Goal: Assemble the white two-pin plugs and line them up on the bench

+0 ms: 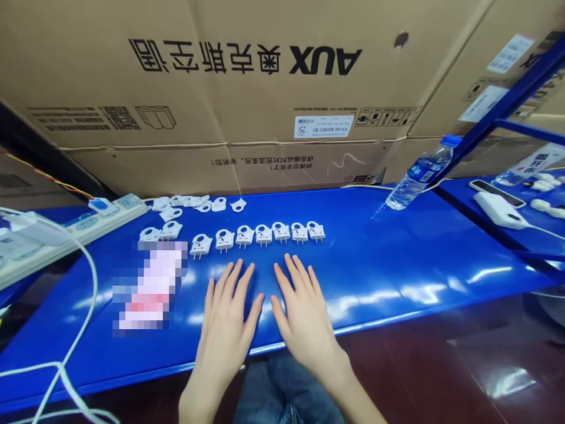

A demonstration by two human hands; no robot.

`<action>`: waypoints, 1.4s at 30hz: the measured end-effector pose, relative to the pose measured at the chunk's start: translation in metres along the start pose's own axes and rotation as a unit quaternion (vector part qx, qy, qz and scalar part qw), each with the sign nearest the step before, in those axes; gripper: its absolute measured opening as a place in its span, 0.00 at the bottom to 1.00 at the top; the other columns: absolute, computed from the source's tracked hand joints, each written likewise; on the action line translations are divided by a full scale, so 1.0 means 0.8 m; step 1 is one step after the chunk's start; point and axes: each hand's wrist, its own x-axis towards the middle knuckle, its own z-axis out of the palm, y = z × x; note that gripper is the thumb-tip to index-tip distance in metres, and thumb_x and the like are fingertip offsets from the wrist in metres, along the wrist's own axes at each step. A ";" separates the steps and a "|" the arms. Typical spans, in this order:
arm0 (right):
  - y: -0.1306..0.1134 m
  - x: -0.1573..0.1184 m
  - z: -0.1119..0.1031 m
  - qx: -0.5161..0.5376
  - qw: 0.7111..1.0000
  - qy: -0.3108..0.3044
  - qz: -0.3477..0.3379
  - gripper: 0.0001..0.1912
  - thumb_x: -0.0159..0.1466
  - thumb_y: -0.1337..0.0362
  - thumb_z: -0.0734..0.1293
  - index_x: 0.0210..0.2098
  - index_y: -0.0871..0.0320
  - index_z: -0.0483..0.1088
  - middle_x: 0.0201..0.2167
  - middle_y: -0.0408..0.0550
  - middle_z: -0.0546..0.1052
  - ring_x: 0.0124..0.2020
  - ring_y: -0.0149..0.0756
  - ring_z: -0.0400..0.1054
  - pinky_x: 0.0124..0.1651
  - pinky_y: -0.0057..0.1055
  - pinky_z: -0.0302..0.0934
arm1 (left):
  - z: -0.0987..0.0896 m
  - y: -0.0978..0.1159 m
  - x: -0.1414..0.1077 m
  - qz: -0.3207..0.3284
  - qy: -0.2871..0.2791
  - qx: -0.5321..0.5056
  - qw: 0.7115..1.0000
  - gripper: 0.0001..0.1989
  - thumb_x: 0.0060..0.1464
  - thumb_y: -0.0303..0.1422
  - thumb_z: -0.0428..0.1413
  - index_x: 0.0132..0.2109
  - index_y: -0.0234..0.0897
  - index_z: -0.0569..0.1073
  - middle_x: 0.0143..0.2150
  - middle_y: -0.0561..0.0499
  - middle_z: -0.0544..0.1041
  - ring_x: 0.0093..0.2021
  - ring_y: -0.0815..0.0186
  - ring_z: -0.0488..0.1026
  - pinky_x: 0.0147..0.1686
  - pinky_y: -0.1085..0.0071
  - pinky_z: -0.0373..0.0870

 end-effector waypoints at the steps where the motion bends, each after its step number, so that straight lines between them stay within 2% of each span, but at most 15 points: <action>1: -0.003 0.001 0.001 -0.043 0.999 -0.018 -0.012 0.29 0.76 0.60 0.57 0.74 0.59 0.58 0.76 0.55 0.54 0.78 0.50 0.43 0.77 0.58 0.45 | 0.002 -0.002 -0.002 0.004 -0.009 0.016 1.000 0.25 0.70 0.42 0.49 0.70 0.44 0.64 0.72 0.43 0.68 0.74 0.50 0.60 0.72 0.40 0.53; 3: -0.007 0.003 0.003 -0.096 0.994 -0.044 -0.022 0.30 0.76 0.60 0.56 0.74 0.61 0.56 0.76 0.56 0.53 0.78 0.51 0.43 0.77 0.57 0.46 | 0.005 -0.003 -0.006 0.009 -0.022 0.038 0.999 0.24 0.70 0.41 0.48 0.69 0.43 0.66 0.71 0.43 0.69 0.74 0.51 0.61 0.72 0.40 0.54; 5: -0.008 0.004 0.002 -0.105 0.993 -0.056 -0.023 0.30 0.76 0.59 0.55 0.75 0.61 0.55 0.77 0.56 0.52 0.78 0.52 0.42 0.76 0.57 0.46 | 0.005 -0.003 -0.007 0.011 -0.026 0.046 0.999 0.24 0.70 0.41 0.48 0.69 0.43 0.66 0.71 0.43 0.69 0.74 0.51 0.61 0.72 0.41 0.53; 12: -0.005 0.007 -0.001 0.083 0.996 -0.031 0.009 0.30 0.74 0.58 0.59 0.73 0.57 0.60 0.75 0.55 0.56 0.78 0.55 0.44 0.77 0.63 0.38 | 0.007 -0.004 -0.004 0.004 -0.018 0.023 1.000 0.24 0.69 0.43 0.49 0.67 0.42 0.68 0.70 0.42 0.70 0.73 0.49 0.62 0.72 0.42 0.52; 16: -0.004 0.008 -0.001 0.113 0.993 -0.042 0.020 0.30 0.74 0.59 0.59 0.74 0.55 0.59 0.76 0.53 0.53 0.78 0.54 0.42 0.77 0.66 0.35 | 0.007 -0.004 -0.005 -0.002 -0.014 0.012 1.000 0.24 0.69 0.43 0.49 0.67 0.43 0.69 0.70 0.42 0.71 0.73 0.49 0.62 0.72 0.42 0.52; 20: -0.005 0.008 -0.002 0.111 0.993 -0.043 0.020 0.30 0.74 0.58 0.59 0.74 0.55 0.59 0.76 0.54 0.54 0.78 0.53 0.42 0.77 0.64 0.35 | 0.006 -0.003 -0.006 -0.006 -0.014 0.008 1.000 0.24 0.68 0.43 0.49 0.67 0.43 0.69 0.70 0.42 0.71 0.73 0.49 0.62 0.72 0.41 0.52; 29: -0.004 0.006 -0.004 0.102 0.994 -0.044 0.016 0.29 0.74 0.57 0.59 0.73 0.58 0.61 0.76 0.56 0.56 0.78 0.55 0.44 0.77 0.64 0.38 | 0.008 -0.004 -0.005 -0.010 -0.012 -0.002 1.000 0.24 0.68 0.43 0.50 0.67 0.43 0.70 0.70 0.43 0.71 0.73 0.49 0.62 0.72 0.42 0.52; 32: 0.001 0.005 -0.007 0.100 0.995 -0.025 0.000 0.26 0.74 0.57 0.60 0.70 0.54 0.65 0.73 0.53 0.63 0.76 0.53 0.49 0.76 0.62 0.42 | 0.007 -0.003 -0.006 -0.010 -0.011 -0.003 1.000 0.24 0.68 0.43 0.50 0.66 0.43 0.70 0.70 0.42 0.71 0.72 0.49 0.63 0.72 0.41 0.53; 35: 0.011 0.010 -0.019 0.136 0.991 -0.010 -0.015 0.21 0.73 0.59 0.63 0.64 0.50 0.71 0.63 0.52 0.75 0.67 0.50 0.65 0.70 0.54 0.57 | 0.006 -0.002 -0.006 -0.013 -0.011 -0.004 1.000 0.24 0.69 0.43 0.50 0.67 0.42 0.69 0.70 0.42 0.71 0.72 0.49 0.63 0.72 0.41 0.53; 38: 0.029 0.028 -0.044 0.203 0.979 0.006 0.018 0.14 0.72 0.61 0.63 0.54 0.52 0.76 0.50 0.49 0.81 0.49 0.42 0.76 0.54 0.41 0.69 | 0.005 -0.001 -0.005 -0.016 -0.007 -0.011 1.000 0.24 0.69 0.44 0.50 0.66 0.42 0.70 0.70 0.42 0.71 0.72 0.49 0.63 0.72 0.41 0.52; 40: 0.046 0.048 -0.063 0.176 0.983 0.030 0.035 0.12 0.72 0.61 0.63 0.49 0.53 0.77 0.45 0.48 0.81 0.41 0.39 0.76 0.47 0.36 0.69 | 0.005 -0.001 -0.005 -0.019 -0.002 -0.021 1.000 0.23 0.69 0.44 0.50 0.66 0.43 0.70 0.69 0.42 0.71 0.72 0.49 0.63 0.72 0.41 0.51; 42: 0.066 0.073 -0.083 0.084 0.996 0.028 0.031 0.12 0.72 0.61 0.63 0.49 0.53 0.77 0.45 0.49 0.81 0.40 0.38 0.75 0.47 0.35 0.67 | 0.005 -0.001 -0.005 -0.023 0.002 -0.032 0.999 0.23 0.68 0.44 0.51 0.65 0.44 0.71 0.69 0.43 0.72 0.72 0.49 0.64 0.73 0.41 0.51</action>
